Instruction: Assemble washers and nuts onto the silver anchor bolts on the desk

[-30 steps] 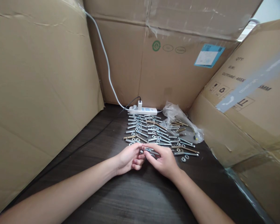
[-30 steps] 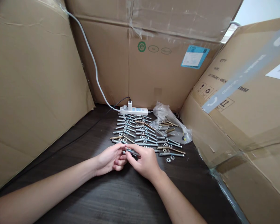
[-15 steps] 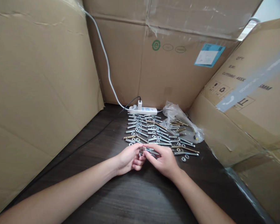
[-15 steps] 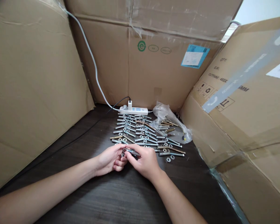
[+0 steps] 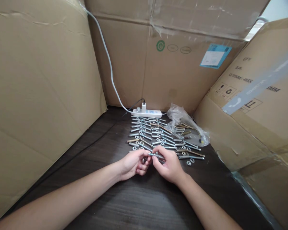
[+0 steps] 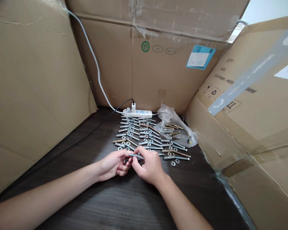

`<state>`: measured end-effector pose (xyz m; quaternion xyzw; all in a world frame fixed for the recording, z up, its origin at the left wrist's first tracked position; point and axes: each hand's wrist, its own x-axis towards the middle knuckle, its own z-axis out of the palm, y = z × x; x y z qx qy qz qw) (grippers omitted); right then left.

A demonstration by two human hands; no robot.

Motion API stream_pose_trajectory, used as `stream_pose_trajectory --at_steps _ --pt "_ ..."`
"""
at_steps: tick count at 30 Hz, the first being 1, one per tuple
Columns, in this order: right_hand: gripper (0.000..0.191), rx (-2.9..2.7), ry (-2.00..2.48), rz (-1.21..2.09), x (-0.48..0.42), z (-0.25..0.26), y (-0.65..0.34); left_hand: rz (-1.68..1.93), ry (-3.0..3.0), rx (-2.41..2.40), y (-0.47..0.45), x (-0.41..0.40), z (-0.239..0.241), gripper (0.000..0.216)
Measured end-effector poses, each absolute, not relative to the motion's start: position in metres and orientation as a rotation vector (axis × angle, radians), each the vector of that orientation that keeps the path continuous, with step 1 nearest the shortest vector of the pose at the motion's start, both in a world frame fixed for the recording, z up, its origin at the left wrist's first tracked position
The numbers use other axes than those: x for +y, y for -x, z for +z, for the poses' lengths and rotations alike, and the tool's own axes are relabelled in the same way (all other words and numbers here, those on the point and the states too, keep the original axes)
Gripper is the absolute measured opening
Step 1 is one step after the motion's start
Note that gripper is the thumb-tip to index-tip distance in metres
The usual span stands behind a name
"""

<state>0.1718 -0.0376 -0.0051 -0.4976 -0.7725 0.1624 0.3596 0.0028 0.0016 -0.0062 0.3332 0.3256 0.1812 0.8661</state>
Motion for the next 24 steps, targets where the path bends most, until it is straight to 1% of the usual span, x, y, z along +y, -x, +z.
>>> stream_pose_trajectory --at_steps 4,12,19,24 --pt "0.007 -2.002 1.255 0.451 -0.0386 -0.0036 -0.1705 0.390 -0.699 0.682 -0.0028 0.0022 -0.0028 0.020" --pt "0.008 -1.972 1.285 0.446 -0.0378 -0.0030 -0.1711 0.426 -0.685 0.559 -0.0021 0.0013 -0.0016 0.024" --pt "0.009 -2.041 1.381 0.449 -0.0357 -0.0024 -0.1723 0.382 -0.735 0.568 -0.0036 -0.0017 -0.0015 0.031" --pt "0.012 -2.110 1.358 0.474 -0.0391 0.0005 -0.1705 0.380 -0.780 0.633 -0.0048 -0.0044 -0.0017 0.034"
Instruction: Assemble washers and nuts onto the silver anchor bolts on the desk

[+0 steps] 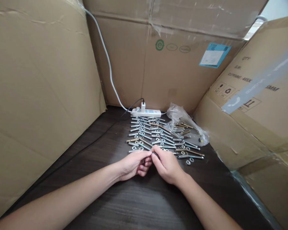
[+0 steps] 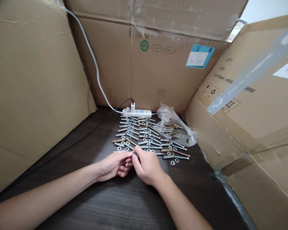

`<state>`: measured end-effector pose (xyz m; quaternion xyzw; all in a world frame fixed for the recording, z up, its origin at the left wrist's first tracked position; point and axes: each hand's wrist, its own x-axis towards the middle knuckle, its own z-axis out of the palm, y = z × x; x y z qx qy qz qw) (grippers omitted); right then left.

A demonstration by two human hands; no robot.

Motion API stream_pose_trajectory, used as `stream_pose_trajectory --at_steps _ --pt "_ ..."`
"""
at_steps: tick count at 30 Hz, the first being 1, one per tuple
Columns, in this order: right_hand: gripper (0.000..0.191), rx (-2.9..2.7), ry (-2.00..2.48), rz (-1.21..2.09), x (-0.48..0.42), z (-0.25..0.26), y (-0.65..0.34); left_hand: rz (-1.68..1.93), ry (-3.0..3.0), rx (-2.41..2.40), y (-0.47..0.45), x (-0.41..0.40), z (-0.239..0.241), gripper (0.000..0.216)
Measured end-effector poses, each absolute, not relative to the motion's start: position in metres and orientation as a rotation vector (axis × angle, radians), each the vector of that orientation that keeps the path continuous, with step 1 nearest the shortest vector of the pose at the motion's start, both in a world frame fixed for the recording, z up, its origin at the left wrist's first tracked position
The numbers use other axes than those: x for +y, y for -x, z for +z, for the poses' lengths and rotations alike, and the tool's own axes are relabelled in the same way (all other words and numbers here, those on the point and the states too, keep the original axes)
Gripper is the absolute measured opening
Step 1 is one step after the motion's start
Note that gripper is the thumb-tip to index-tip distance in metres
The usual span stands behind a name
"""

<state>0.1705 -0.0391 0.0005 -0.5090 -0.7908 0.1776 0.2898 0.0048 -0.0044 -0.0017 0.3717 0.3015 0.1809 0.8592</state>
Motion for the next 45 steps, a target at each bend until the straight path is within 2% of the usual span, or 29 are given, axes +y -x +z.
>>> stream_pose_trajectory --at_steps 6,12,22,28,31,36,41,45 --pt "0.012 -2.134 1.313 0.518 -0.041 0.003 -0.169 0.386 -0.809 0.669 -0.006 -0.005 -0.001 0.036" --pt "0.013 -2.163 1.350 0.450 -0.039 0.001 -0.168 0.368 -0.764 0.667 -0.006 -0.002 0.000 0.024" --pt "0.010 -2.183 1.331 0.407 -0.040 0.004 -0.169 0.469 -0.819 0.698 -0.006 -0.006 -0.001 0.033" --pt "0.019 -2.164 1.243 0.362 -0.042 0.004 -0.167 0.569 -0.993 0.717 -0.009 -0.005 -0.004 0.021" --pt "0.021 -2.148 1.268 0.312 -0.042 0.005 -0.166 0.593 -1.076 0.753 -0.008 -0.002 -0.006 0.024" --pt "0.014 -2.054 1.383 0.256 -0.038 0.005 -0.171 0.723 -1.027 0.831 -0.004 0.005 0.001 0.032" --pt "0.007 -2.005 1.384 0.292 -0.035 0.005 -0.174 0.732 -1.070 0.861 -0.003 0.009 0.002 0.031" --pt "0.009 -2.030 1.328 0.331 -0.036 0.004 -0.174 0.666 -1.257 0.894 -0.003 0.011 -0.006 0.028"
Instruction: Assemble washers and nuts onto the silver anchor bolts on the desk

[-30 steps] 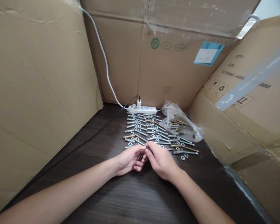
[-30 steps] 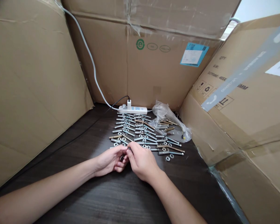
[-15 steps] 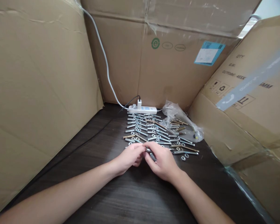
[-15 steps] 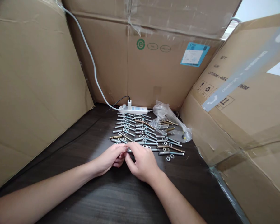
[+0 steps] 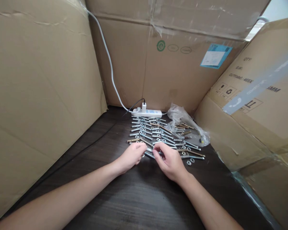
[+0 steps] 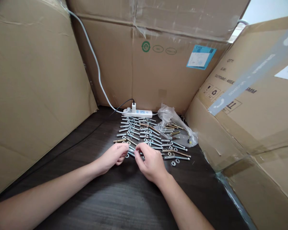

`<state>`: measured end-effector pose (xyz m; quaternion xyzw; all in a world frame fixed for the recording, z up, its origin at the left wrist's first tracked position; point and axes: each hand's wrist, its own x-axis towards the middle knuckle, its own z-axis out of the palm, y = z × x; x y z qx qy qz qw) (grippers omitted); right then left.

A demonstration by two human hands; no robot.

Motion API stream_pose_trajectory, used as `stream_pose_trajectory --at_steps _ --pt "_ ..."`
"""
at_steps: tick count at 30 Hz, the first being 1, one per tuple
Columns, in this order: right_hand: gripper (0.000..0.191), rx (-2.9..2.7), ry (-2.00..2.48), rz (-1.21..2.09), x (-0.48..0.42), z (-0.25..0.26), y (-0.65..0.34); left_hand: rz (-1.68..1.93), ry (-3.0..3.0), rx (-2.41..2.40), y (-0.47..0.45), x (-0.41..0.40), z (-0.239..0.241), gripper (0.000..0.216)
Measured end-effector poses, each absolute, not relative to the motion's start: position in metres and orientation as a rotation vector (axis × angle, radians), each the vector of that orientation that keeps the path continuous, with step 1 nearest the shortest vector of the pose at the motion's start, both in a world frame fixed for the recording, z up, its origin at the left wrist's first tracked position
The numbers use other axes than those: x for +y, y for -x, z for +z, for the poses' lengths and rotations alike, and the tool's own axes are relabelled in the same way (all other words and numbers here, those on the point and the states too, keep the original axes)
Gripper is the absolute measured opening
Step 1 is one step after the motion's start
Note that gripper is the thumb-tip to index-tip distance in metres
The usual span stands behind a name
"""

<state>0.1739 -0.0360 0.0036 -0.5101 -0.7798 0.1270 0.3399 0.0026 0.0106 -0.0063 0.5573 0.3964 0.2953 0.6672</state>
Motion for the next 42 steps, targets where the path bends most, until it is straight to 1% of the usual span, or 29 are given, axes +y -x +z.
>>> stream_pose_trajectory --at_steps 4,10,14,19,25,36,42 --pt "0.009 -2.059 1.304 0.326 -0.037 0.002 -0.174 0.653 -1.339 0.903 -0.002 0.012 -0.010 0.026" --pt "0.013 -2.080 1.287 0.301 -0.034 0.000 -0.175 0.677 -1.509 0.941 -0.002 0.014 -0.006 0.030" --pt "0.012 -2.139 1.308 0.317 -0.032 0.008 -0.183 0.698 -1.756 0.918 -0.002 0.013 -0.005 0.032" --pt "0.011 -2.177 1.455 0.436 -0.035 0.020 -0.209 0.744 -1.971 0.864 0.000 0.009 -0.004 0.032" --pt "0.010 -2.266 1.619 0.538 -0.042 0.015 -0.230 0.716 -2.145 0.732 0.003 0.001 -0.001 0.032" --pt "0.014 -2.257 1.678 0.452 -0.041 0.005 -0.219 0.649 -2.208 0.695 0.002 0.001 -0.003 0.032" --pt "0.015 -2.217 1.690 0.488 -0.043 0.011 -0.228 0.636 -2.213 0.673 0.002 -0.001 -0.001 0.031"
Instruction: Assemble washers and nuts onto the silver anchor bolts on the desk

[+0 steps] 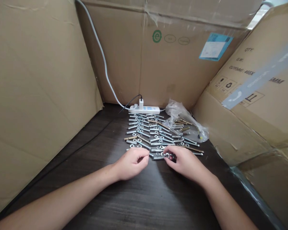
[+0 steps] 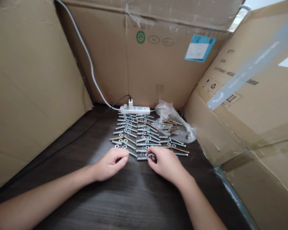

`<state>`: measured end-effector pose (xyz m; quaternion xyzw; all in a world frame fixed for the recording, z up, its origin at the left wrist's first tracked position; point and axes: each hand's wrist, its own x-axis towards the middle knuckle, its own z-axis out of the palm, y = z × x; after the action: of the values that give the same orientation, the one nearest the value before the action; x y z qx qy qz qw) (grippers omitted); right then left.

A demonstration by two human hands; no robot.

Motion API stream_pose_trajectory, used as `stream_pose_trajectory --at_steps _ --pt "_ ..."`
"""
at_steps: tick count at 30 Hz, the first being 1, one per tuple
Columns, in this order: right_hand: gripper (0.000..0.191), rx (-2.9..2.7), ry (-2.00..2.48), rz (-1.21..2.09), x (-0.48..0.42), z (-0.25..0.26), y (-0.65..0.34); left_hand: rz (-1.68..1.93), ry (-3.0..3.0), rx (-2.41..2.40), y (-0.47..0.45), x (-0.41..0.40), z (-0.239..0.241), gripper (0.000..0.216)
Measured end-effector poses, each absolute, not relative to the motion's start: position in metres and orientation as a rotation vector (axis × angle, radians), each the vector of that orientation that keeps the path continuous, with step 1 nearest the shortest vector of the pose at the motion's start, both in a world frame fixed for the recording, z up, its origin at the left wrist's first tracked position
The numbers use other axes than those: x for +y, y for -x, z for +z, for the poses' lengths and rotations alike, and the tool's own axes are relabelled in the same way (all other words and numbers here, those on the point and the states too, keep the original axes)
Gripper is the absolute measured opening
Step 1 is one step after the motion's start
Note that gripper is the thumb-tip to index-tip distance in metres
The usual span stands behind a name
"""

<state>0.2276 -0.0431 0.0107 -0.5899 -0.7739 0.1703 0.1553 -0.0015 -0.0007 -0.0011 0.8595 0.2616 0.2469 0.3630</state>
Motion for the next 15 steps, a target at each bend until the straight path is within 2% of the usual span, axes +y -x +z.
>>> stream_pose_trajectory --at_steps 11,15 --pt "0.026 -2.185 1.648 0.510 -0.047 0.011 -0.242 0.508 -2.157 0.598 0.004 -0.002 0.002 0.015" --pt "0.021 -2.176 1.650 0.593 -0.047 0.009 -0.239 0.515 -2.160 0.602 0.002 -0.001 0.003 0.014"
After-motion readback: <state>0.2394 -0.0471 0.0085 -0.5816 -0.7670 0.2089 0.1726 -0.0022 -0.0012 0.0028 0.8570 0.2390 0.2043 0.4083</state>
